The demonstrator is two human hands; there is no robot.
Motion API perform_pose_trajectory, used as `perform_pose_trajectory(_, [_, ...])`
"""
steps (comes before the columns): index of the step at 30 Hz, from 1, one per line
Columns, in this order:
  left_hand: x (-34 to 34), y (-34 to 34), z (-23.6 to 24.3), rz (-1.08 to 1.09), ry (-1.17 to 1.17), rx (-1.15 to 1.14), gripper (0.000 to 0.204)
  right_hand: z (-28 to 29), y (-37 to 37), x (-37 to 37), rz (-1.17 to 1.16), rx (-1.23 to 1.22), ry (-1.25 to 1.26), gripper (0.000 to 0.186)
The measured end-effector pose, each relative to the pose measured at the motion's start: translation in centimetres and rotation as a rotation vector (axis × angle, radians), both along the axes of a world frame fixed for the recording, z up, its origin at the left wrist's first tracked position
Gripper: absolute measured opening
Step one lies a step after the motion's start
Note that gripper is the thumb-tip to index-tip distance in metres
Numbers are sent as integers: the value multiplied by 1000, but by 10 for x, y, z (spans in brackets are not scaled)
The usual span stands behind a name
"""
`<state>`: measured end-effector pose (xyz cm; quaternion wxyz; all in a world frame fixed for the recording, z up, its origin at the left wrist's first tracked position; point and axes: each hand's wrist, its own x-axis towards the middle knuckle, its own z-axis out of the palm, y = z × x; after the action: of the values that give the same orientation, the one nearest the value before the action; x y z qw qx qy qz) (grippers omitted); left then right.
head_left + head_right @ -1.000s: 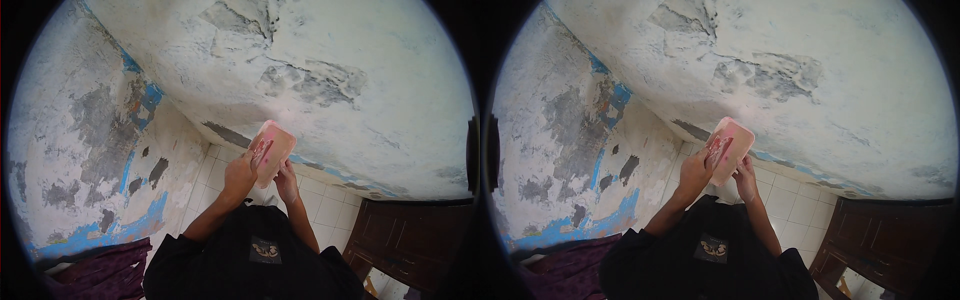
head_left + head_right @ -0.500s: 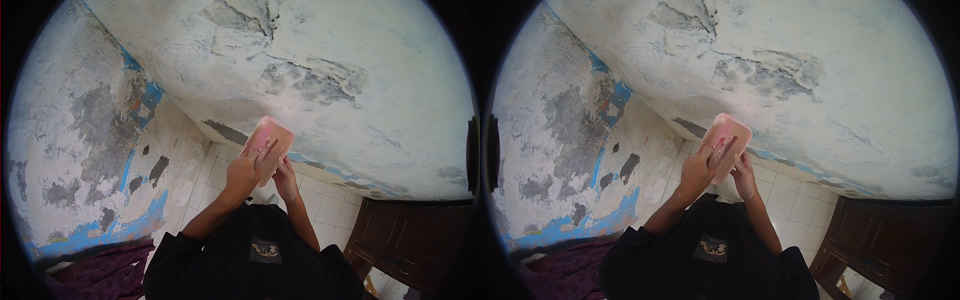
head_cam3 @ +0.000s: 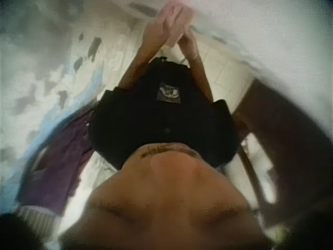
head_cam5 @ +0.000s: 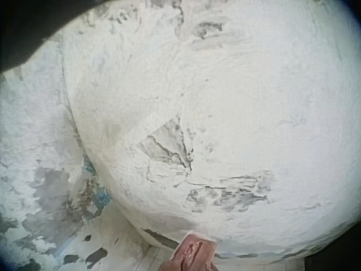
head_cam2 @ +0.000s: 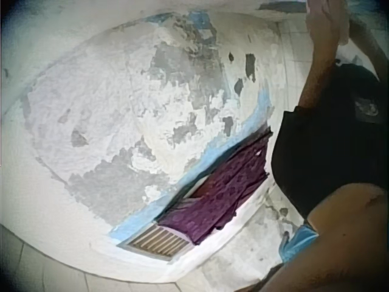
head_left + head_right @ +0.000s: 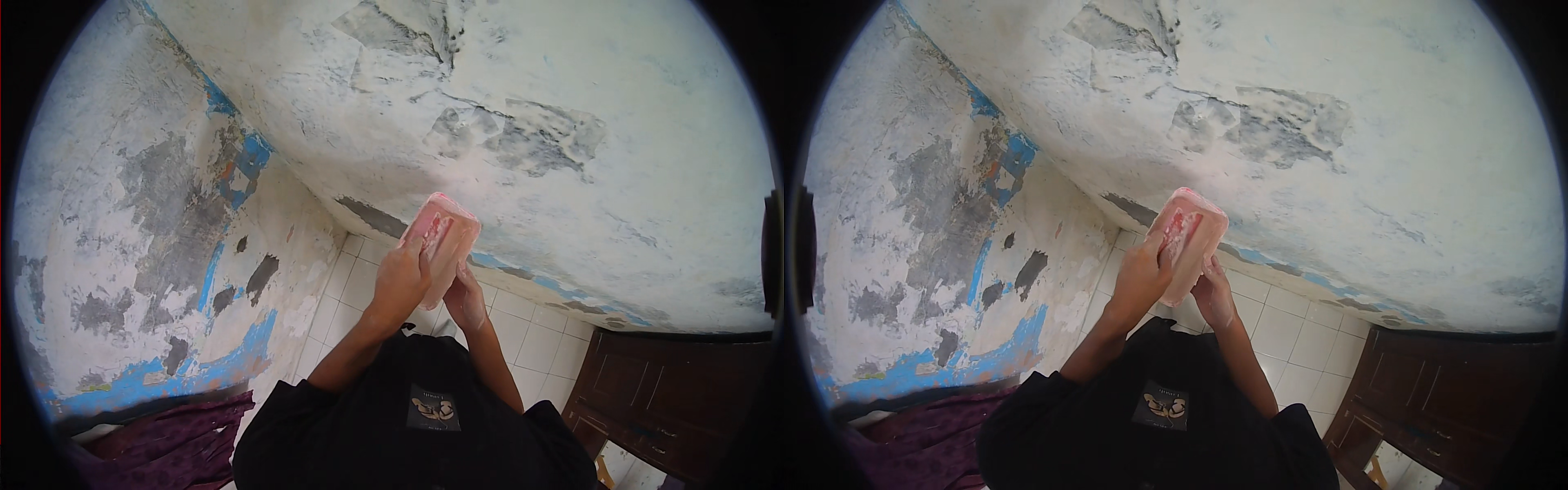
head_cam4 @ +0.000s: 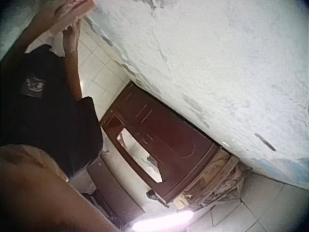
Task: The person plasters and smooths a damaged wall using a putty knife and joint compound from a container.
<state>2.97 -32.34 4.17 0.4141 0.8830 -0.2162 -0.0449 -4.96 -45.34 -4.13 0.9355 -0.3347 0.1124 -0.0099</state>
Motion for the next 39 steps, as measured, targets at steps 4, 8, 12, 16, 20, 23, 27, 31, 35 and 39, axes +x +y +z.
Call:
perform_pose_trajectory(4, [8, -10, 6, 71, -47, 35, 19, -10, -2, 0, 53, -58, 19, 64])
perform_pose_trajectory(8, [2, -22, 12, 25, -9, 93, 20, -14, -3, 0, 73, -47, 1, 68])
perform_pose_trajectory(12, [-5, -24, 16, -25, 50, 66, 21, -1, -5, -2, 29, -25, -54, 69])
perform_pose_trajectory(16, [-4, -11, 21, -51, 56, -24, 22, 5, -7, -2, 11, 4, -71, 69])
perform_pose_trajectory(20, [-17, -16, 32, -116, 8, -92, 23, -1, -10, -3, 11, -4, -81, 71])
perform_pose_trajectory(23, [-18, -25, 19, -88, 37, 11, 24, -2, -8, -1, -3, -3, -63, 71])
perform_pose_trajectory(27, [-16, -27, 3, -63, 23, -57, 23, -6, -6, -2, -28, -41, -76, 68])
perform_pose_trajectory(31, [-5, -17, 19, -47, 3, 21, 18, -4, -8, -1, -16, -84, -38, 65])
perform_pose_trajectory(35, [4, -9, 14, 12, -151, -30, 21, -6, -7, -3, -35, -72, -30, 63])
perform_pose_trajectory(39, [-1, -7, 4, -43, -99, 152, 29, -11, -10, -4, -42, -49, -10, 66])
